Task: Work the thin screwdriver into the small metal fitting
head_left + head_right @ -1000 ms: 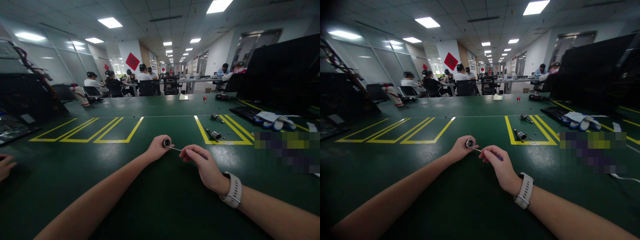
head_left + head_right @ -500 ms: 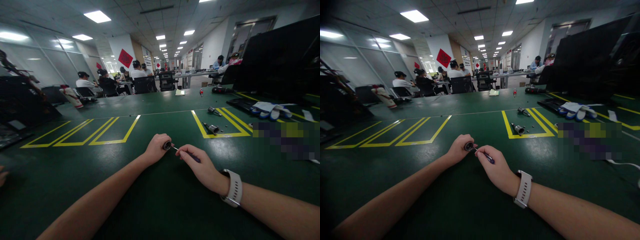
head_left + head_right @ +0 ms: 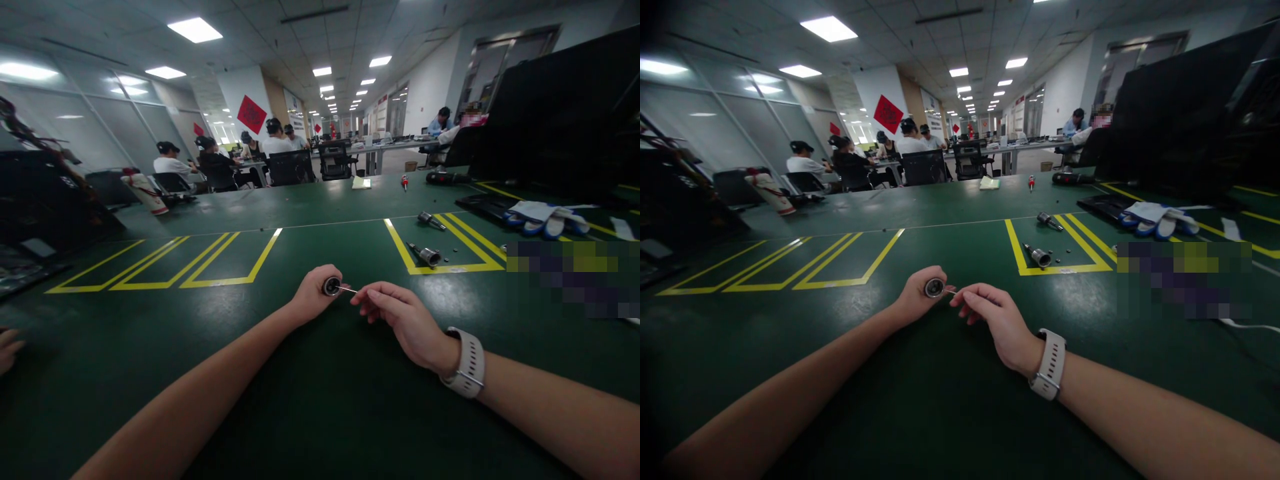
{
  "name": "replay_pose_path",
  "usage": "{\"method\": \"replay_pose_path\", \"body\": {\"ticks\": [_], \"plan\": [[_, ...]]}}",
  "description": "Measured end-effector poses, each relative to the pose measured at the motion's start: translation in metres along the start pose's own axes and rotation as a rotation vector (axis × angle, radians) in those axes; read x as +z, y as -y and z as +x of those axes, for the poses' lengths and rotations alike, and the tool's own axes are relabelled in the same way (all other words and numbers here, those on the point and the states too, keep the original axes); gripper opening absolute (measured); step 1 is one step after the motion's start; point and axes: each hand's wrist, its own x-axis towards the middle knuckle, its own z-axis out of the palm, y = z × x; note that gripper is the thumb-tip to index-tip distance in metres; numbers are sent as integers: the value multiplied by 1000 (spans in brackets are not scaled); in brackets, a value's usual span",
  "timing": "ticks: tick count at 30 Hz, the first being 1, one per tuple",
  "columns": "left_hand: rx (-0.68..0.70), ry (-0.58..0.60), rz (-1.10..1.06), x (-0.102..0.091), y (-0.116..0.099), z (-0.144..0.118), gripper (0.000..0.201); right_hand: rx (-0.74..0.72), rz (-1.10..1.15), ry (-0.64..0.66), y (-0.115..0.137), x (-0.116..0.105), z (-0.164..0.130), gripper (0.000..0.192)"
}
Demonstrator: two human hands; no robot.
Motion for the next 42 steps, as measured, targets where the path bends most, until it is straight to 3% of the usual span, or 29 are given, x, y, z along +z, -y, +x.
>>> {"method": "replay_pose_path", "body": {"ticks": [10, 20, 27, 36, 42], "plan": [[108, -30, 246, 5, 4, 1, 16, -18, -221, -15, -3, 1, -2, 19], [125, -47, 152, 4, 6, -1, 16, 66, 64, -31, -1, 1, 2, 18], [86, -60, 24, 4, 8, -1, 16, 58, 69, -26, 0, 1, 1, 19], [107, -15, 263, 4, 4, 0, 14, 3, -135, -43, -3, 1, -1, 20], [117, -15, 266, 4, 4, -1, 16, 64, 13, -49, -1, 2, 2, 19]]}}
